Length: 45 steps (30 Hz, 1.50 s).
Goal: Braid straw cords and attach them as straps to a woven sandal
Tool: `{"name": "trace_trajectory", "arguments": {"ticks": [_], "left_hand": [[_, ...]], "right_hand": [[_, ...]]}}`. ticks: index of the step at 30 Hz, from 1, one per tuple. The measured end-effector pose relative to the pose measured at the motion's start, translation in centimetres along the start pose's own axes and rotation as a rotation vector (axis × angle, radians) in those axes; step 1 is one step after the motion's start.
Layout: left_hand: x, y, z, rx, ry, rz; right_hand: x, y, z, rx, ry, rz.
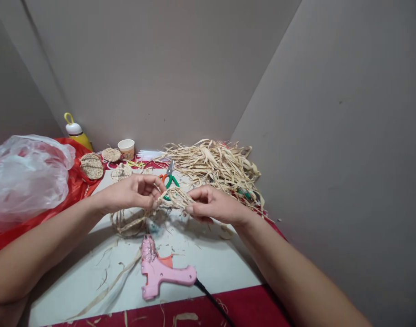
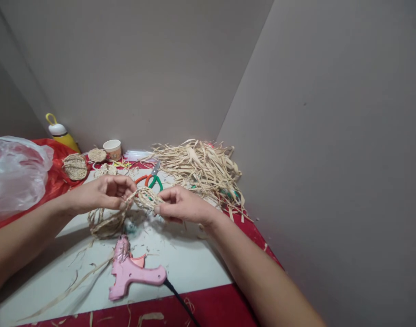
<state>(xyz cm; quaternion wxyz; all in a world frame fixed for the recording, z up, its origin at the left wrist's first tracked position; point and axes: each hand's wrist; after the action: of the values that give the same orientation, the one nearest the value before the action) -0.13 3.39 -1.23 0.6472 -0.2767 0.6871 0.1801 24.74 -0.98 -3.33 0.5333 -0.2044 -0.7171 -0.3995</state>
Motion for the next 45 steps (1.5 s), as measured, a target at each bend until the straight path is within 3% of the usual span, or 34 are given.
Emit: {"name": "trace_trajectory", "arguments": {"ticks": [6,9,12,15,20,23,27,31,39,41,45], "left_hand": [[-1.5,2.4,-0.9,0.086,0.022,-0.148],[-1.9,3.3,-1.0,0.000,-0.027,-0.191],[-1.0,2.2,-0.4,-0.160,-0.073,-0.112],[1.0,-0.1,0.5,-0.124,0.007,-0.117],[3.0,-2.2,1.2,-0.446,-0.280,-0.363],[3.3,-2.7,1.3,-0.523,-0.345,-0.424],[3.7,-3.6,1.1,-0.468,-0.288,-0.371],[3.9,-4.1,0.9,-0.382,-0.213,-0.326],[2.6,-2.5,0.8,-0.161,0.031,-0.228],[2.7,-2.5,0.9,-0.167,0.049,-0.276],[3.3,-3.4,1.2,-0.265,-0.035,-0.370]], "right_hand": [[0.1,0.6,0.0,-0.048,-0.011,-0.015],[0.1,0.6,0.2,-0.067,-0.015,-0.017],[-0.1,0.2,0.4,-0.080,-0.019,0.000],[-0.3,-0.3,0.5,-0.134,-0.009,0.044],[-0.3,-1.8,0.9,-0.385,0.104,0.342],[-0.5,-3.6,1.8,-0.539,0.083,0.405],[-1.1,-5.4,2.6,-0.727,0.109,0.236],[-1.2,-5.7,2.3,-0.795,0.095,0.161],[-0.9,-4.9,1.9,-0.585,0.057,0.102],[-0.9,-4.8,1.9,-0.597,0.055,0.087],[-0.6,-5.0,1.9,-0.742,0.060,0.043]]}}
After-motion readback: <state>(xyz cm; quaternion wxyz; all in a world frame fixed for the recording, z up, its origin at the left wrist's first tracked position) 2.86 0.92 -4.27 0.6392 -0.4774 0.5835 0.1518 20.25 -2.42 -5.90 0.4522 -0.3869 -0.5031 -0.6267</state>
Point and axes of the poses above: each hand's wrist, its own z-axis towards the middle knuckle, its own y-axis out of the back of the hand, x = y × z, and after that the axes turned 12 degrees about -z, right-handed
